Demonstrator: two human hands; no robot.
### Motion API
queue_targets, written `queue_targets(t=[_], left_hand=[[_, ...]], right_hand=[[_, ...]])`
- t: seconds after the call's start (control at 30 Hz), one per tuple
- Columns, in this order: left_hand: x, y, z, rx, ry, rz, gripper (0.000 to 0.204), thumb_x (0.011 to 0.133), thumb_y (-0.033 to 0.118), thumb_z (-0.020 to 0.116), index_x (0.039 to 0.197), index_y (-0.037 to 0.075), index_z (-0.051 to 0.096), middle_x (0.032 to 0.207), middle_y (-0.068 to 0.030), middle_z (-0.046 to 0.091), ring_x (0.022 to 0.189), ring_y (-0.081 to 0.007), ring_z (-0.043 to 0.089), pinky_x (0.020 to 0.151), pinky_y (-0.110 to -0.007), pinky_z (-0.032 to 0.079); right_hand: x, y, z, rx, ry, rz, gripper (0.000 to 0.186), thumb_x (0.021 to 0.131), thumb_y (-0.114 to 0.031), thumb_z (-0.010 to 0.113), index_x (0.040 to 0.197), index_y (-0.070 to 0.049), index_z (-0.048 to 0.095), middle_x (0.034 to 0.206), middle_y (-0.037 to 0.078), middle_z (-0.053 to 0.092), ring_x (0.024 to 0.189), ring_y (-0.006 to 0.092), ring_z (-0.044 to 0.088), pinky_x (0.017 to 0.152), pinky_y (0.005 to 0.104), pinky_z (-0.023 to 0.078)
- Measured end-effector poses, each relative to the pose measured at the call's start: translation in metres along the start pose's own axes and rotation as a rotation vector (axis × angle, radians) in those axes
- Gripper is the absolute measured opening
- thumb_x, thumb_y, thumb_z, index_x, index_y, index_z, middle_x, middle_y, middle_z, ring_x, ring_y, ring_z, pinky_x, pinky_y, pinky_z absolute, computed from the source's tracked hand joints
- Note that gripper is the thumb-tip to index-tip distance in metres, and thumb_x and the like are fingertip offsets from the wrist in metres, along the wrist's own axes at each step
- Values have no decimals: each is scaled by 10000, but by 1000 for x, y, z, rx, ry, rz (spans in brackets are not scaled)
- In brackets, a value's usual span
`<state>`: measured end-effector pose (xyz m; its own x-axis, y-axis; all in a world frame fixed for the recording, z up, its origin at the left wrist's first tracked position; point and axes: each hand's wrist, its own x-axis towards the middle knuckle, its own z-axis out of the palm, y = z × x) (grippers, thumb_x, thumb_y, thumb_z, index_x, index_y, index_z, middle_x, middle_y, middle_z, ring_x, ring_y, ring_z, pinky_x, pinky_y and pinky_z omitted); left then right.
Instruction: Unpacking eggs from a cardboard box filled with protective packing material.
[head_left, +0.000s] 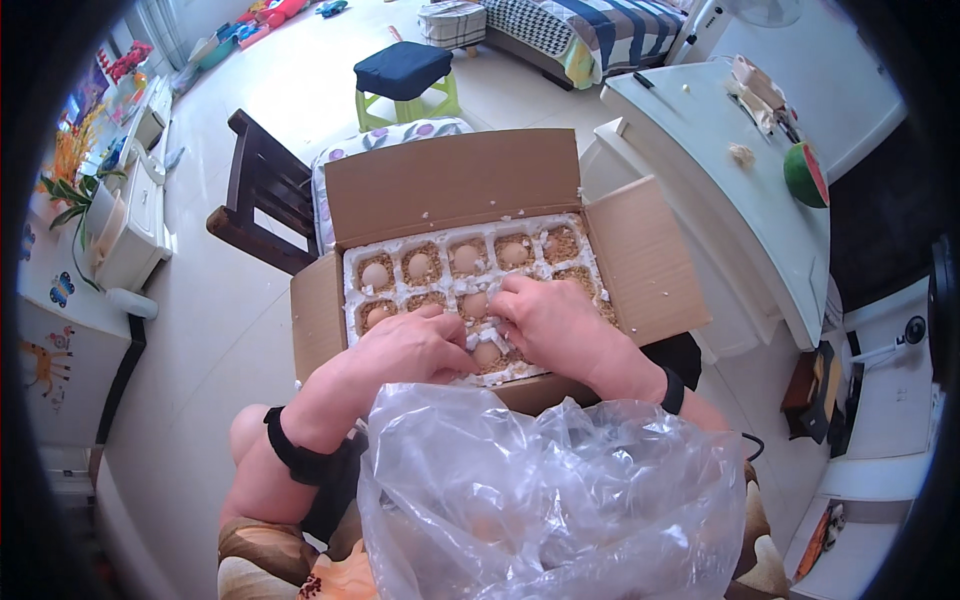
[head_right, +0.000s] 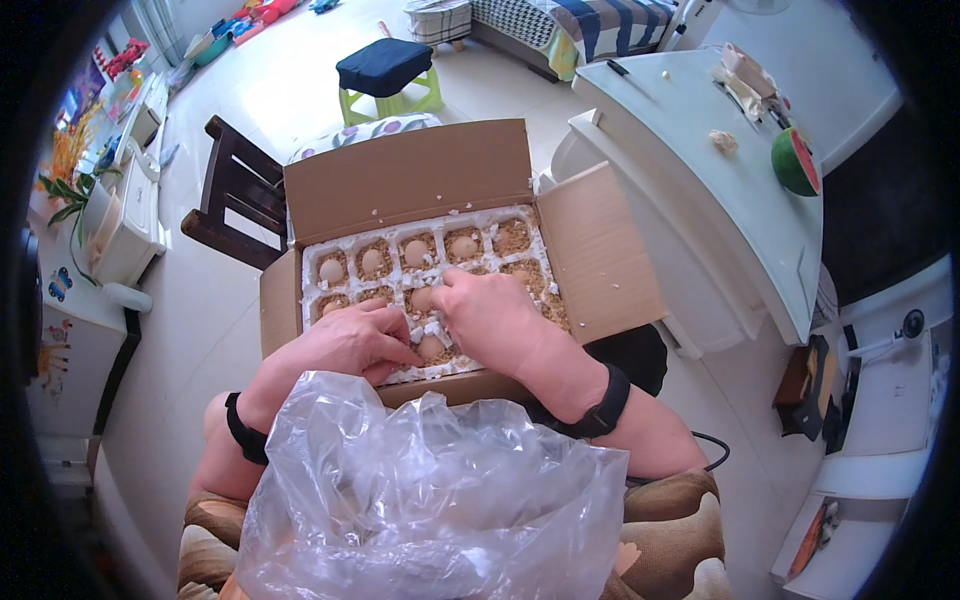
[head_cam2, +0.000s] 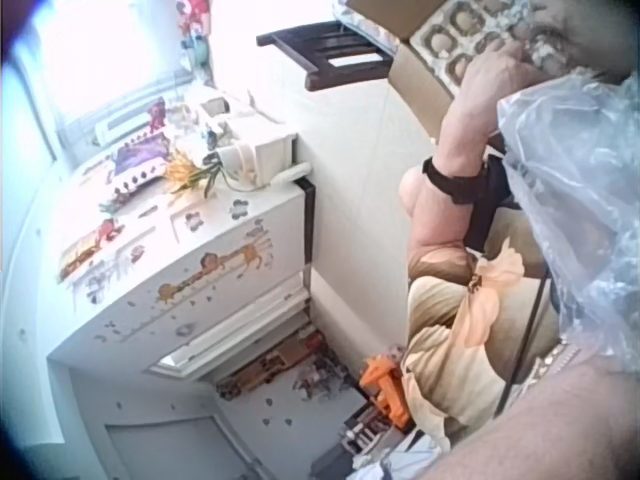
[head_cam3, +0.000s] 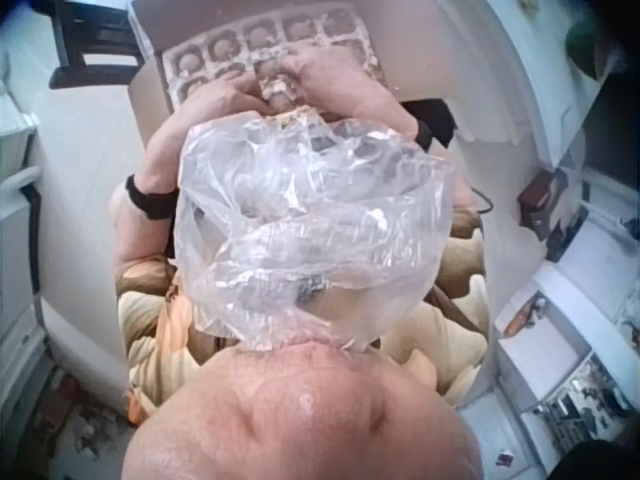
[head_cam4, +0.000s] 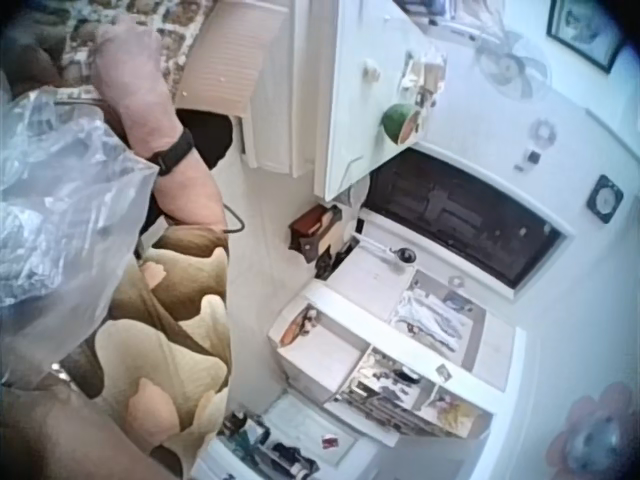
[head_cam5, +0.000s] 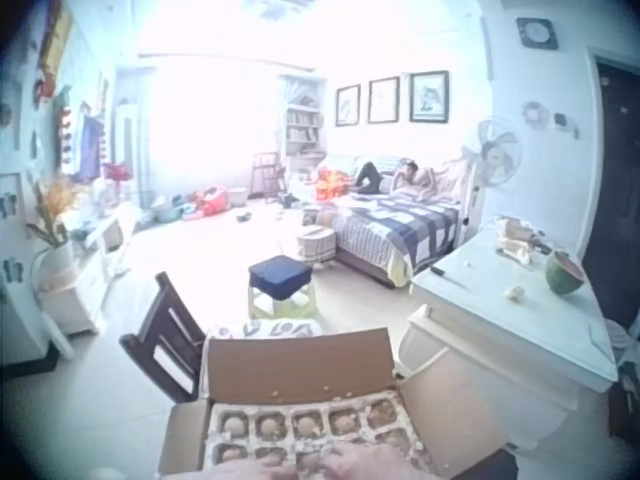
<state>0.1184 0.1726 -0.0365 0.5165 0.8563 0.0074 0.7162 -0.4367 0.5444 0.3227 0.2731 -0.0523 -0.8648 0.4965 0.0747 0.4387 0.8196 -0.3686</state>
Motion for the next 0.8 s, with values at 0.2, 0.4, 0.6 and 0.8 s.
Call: queue_targets(t=[0.2,0.4,0.6,0.8], left_hand=[[0,0,3,13,-13,-50,184,775,107,682,939,144,758,938,-57,623,963,-265,595,826,-385,500],[0,7,5,78,7,-78,149,794,95,694,935,107,741,946,-66,610,980,-268,586,831,-383,493],[1,14,3,93,21,-119,108,814,105,694,916,92,725,966,-69,594,989,-260,588,831,-385,493],[3,8,11,151,79,-129,89,829,127,688,912,95,691,981,-76,570,987,-260,591,823,-382,494]], right_hand=[[4,-1,2,-4,22,-43,153,833,-124,656,978,-79,660,922,103,633,818,317,681,707,442,553],[-3,5,-10,-114,-14,31,142,824,-86,652,965,-71,646,942,107,614,824,310,680,703,427,553],[-1,7,-9,-179,105,-26,78,825,-83,643,899,-56,645,961,102,583,819,302,669,693,420,544],[3,5,-2,-212,144,-41,94,776,-42,640,866,-50,664,959,112,588,854,291,668,703,412,552]])
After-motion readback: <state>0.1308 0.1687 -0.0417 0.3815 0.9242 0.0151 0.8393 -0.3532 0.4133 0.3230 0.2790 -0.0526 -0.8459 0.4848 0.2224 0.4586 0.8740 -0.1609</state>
